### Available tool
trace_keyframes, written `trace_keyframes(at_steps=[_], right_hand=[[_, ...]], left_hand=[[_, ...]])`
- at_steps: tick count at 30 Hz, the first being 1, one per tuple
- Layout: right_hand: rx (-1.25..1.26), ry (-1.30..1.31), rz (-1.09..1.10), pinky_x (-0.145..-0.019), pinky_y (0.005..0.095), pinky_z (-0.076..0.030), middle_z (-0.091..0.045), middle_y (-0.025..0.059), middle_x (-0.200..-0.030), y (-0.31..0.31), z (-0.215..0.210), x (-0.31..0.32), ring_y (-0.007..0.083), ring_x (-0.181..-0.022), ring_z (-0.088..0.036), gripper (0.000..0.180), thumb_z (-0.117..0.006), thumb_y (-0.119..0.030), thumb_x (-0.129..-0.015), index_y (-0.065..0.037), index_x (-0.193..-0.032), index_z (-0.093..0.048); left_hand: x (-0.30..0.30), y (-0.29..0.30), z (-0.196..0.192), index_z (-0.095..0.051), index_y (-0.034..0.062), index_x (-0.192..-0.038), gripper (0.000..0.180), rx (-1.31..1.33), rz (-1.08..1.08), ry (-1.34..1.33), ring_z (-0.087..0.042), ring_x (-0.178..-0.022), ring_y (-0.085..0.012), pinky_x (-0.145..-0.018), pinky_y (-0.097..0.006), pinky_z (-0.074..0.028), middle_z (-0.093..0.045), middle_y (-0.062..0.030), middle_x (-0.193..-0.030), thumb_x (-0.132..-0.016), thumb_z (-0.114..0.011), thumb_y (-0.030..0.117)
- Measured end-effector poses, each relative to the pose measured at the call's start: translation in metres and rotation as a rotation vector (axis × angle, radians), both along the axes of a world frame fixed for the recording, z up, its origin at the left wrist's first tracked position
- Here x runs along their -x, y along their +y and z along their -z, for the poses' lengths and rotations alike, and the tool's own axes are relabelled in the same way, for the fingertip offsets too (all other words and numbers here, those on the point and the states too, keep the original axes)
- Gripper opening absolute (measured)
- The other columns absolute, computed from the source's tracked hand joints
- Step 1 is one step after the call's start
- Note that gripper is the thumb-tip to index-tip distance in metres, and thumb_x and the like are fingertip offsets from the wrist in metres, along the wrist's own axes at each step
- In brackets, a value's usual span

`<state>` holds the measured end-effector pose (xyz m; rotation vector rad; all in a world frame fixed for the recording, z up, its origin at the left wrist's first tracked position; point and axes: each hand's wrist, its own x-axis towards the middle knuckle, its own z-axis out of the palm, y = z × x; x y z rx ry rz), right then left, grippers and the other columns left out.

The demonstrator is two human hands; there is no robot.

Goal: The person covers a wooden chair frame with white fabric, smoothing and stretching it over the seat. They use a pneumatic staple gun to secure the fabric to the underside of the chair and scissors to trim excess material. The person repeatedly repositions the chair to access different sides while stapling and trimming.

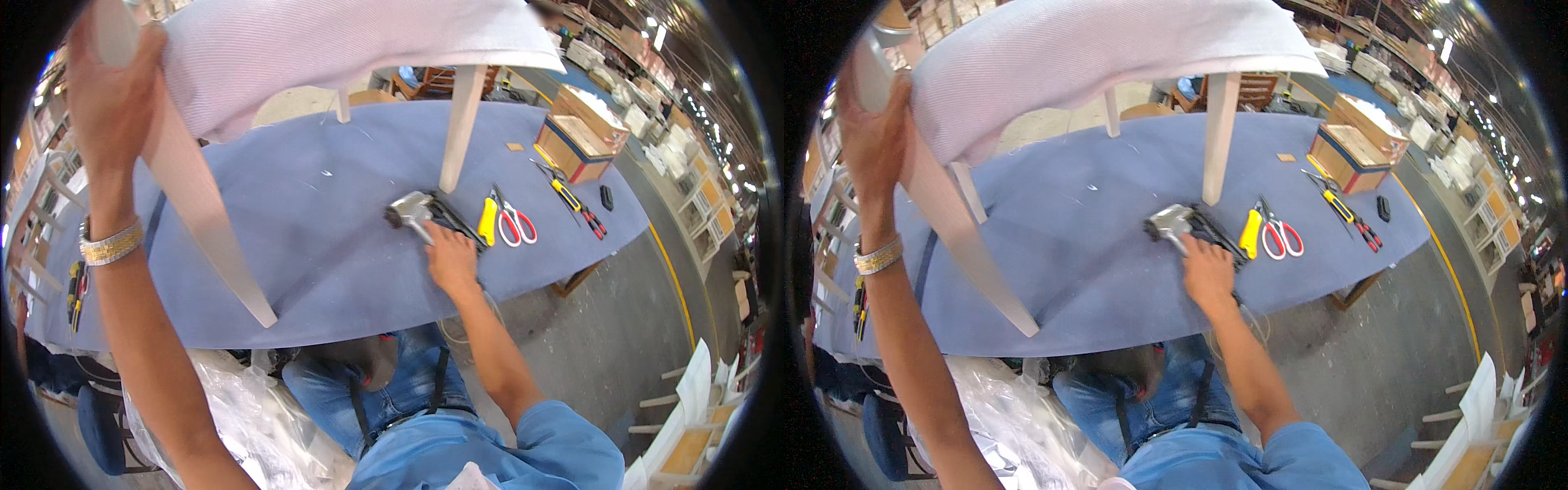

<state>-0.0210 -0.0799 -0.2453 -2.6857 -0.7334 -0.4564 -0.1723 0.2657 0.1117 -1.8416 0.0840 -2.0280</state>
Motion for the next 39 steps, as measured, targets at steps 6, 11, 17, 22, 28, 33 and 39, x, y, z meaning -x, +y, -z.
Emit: trace_keyframes(at_steps=[6, 11, 17, 22, 28, 33, 39], right_hand=[[0.056, -0.045, 0.145, -0.094, 0.0469, -0.043, -0.068, 0.0089, -0.119, -0.054, 0.004, -0.029, 0.0307, -0.111, -0.062, 0.054, -0.07, -0.02, -0.09, -0.019, -0.14, -0.05], [0.115, 0.003, 0.259, -0.094, 0.0487, -0.044, -0.068, 0.0098, -0.119, -0.084, 0.001, -0.057, 0.0317, -0.113, -0.062, 0.055, -0.07, -0.021, -0.09, -0.019, -0.141, -0.049], [0.124, -0.055, 0.29, -0.093, 0.0527, -0.047, -0.068, 0.0158, -0.117, -0.123, 0.008, -0.117, 0.0385, -0.11, -0.063, 0.055, -0.068, -0.017, -0.09, -0.014, -0.141, -0.047], [-0.063, -0.07, 0.133, -0.097, 0.0469, -0.049, -0.07, 0.0218, -0.115, -0.127, -0.015, -0.196, 0.0404, -0.111, -0.064, 0.034, -0.068, -0.025, -0.093, -0.002, -0.118, -0.069], [-1.204, 0.388, -0.556, -0.11, 0.0402, -0.042, -0.058, 0.0203, -0.139, 0.021, -0.14, -0.246, 0.0309, -0.123, -0.06, 0.069, -0.044, -0.052, -0.106, 0.002, -0.149, -0.041], [-1.405, 0.588, -0.649, -0.072, 0.0348, -0.055, -0.067, 0.0142, -0.092, 0.028, -0.136, -0.278, 0.0226, -0.079, -0.065, 0.063, -0.042, -0.058, -0.105, 0.0, -0.123, -0.054], [-1.376, 0.485, -0.501, -0.06, 0.0319, -0.052, -0.065, 0.0112, -0.074, 0.058, -0.134, -0.267, 0.019, -0.062, -0.062, 0.059, -0.047, -0.058, -0.103, 0.0, -0.104, -0.06]], left_hand=[[0.009, -0.001, 0.0, -0.038, 0.0079, -0.155, 0.074, 0.051, 0.061, 0.04, -0.046, -0.14, -0.0361, -0.117, -0.042, -0.038, -0.043, -0.022, -0.154, -0.094, -0.07, 0.034], [0.014, -0.012, 0.004, -0.035, 0.007, -0.156, 0.071, 0.125, 0.108, 0.06, -0.06, -0.125, -0.0301, -0.104, -0.041, -0.049, -0.051, -0.0207, -0.148, -0.098, -0.066, 0.032], [0.001, -0.015, 0.003, -0.029, 0.0006, -0.157, 0.08, 0.005, 0.576, -0.003, -0.029, -0.151, -0.029, -0.121, -0.042, -0.032, -0.031, -0.0173, -0.163, -0.081, -0.053, -0.009], [0.027, -0.033, 0.007, -0.023, 0.024, -0.163, 0.09, 0.498, 0.486, 0.148, -0.061, -0.068, -0.0262, -0.058, -0.034, -0.057, -0.05, -0.0299, -0.12, -0.085, -0.064, 0.009], [0.013, -0.02, 0.016, -0.028, 0.0182, -0.161, 0.086, 0.273, 0.393, -0.073, -0.066, -0.081, -0.0359, -0.069, -0.042, -0.057, -0.058, -0.0253, -0.111, -0.084, -0.066, 0.013], [0.013, -0.055, 0.021, -0.029, 0.0145, -0.16, 0.085, 0.321, 0.301, -0.095, -0.067, -0.094, -0.037, -0.082, -0.045, -0.056, -0.062, -0.0227, -0.119, -0.085, -0.068, 0.017], [0.013, -0.047, 0.06, -0.042, 0.0028, -0.15, 0.052, 0.545, 0.32, -0.059, -0.059, -0.122, -0.0392, -0.1, -0.045, -0.048, -0.057, -0.0261, -0.134, -0.102, -0.057, 0.018]])
